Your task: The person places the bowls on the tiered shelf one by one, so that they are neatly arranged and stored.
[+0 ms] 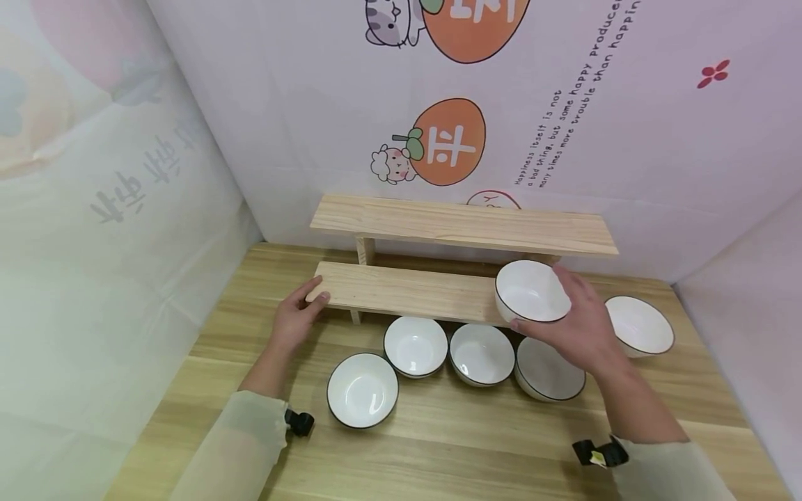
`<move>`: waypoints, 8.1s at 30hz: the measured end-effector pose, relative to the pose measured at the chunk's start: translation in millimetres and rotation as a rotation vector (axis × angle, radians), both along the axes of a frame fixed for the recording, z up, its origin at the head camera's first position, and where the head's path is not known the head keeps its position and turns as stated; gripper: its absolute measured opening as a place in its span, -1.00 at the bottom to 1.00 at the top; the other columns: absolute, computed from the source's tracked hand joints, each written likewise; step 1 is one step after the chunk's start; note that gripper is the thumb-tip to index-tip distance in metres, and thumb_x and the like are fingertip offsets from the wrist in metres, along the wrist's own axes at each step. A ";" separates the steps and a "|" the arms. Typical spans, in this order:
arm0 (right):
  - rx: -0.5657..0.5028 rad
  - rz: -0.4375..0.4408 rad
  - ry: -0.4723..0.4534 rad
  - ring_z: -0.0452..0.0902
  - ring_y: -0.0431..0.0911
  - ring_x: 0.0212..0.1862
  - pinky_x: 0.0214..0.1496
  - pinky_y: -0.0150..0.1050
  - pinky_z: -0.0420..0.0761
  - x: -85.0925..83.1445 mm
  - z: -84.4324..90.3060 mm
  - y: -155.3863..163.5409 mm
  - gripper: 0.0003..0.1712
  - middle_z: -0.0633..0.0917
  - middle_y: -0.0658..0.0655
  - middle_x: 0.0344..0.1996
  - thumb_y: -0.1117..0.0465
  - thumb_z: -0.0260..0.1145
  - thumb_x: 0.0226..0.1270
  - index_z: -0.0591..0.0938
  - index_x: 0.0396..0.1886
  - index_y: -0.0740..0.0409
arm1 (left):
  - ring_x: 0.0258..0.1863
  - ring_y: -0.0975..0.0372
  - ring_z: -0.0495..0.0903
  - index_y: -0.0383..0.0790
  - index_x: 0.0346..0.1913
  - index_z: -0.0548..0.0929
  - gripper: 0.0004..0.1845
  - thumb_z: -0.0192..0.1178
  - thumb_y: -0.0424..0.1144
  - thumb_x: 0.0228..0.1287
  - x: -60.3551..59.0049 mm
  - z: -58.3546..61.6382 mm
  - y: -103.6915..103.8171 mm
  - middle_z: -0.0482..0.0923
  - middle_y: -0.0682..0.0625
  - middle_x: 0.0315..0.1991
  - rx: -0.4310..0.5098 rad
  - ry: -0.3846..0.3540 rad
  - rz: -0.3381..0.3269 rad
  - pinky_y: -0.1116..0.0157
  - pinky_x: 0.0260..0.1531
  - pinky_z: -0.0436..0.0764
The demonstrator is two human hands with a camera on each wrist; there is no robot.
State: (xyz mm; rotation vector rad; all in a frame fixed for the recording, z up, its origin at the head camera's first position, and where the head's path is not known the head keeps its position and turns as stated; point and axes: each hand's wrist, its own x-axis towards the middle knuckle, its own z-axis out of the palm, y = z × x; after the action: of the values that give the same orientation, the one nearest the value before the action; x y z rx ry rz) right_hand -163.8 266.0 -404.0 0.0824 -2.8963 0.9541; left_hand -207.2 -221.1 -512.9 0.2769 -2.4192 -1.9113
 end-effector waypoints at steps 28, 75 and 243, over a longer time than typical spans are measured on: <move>-0.062 0.074 0.014 0.22 0.36 0.46 0.33 0.47 0.33 -20.6 16.7 -48.1 0.49 0.25 0.33 0.54 -0.41 0.69 -0.19 0.14 0.69 -0.06 | 0.24 0.06 0.56 0.12 0.46 0.54 -0.36 0.39 0.11 0.36 1.5 2.8 2.8 0.23 0.03 0.58 0.071 -0.017 0.007 0.23 0.13 0.66; -0.117 0.158 0.054 0.27 0.19 0.47 0.36 0.30 0.44 -79.0 41.9 -133.0 0.48 0.33 0.19 0.53 -0.45 0.68 -0.23 0.19 0.67 -0.08 | 0.15 0.16 0.53 -0.05 0.45 0.55 -0.44 0.38 -0.15 0.43 2.7 19.9 5.9 0.29 0.00 0.55 0.101 -0.068 0.026 0.46 0.01 0.64; -0.273 0.169 0.018 0.23 0.15 0.52 0.53 0.05 0.33 -44.5 6.9 -81.5 0.51 0.29 0.20 0.54 -0.33 0.66 -0.03 -0.05 0.72 0.02 | 0.14 0.16 0.52 0.13 0.42 0.59 -0.37 0.42 0.12 0.32 -0.8 0.5 1.0 0.31 0.07 0.54 0.018 -0.028 0.036 0.47 -0.07 0.64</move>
State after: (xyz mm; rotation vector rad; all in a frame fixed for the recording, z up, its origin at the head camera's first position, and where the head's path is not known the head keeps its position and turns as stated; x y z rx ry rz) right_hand -208.3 184.5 -397.1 0.3178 -2.7454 1.3584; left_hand -208.0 -220.1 -512.4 0.3479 -2.3981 -1.9284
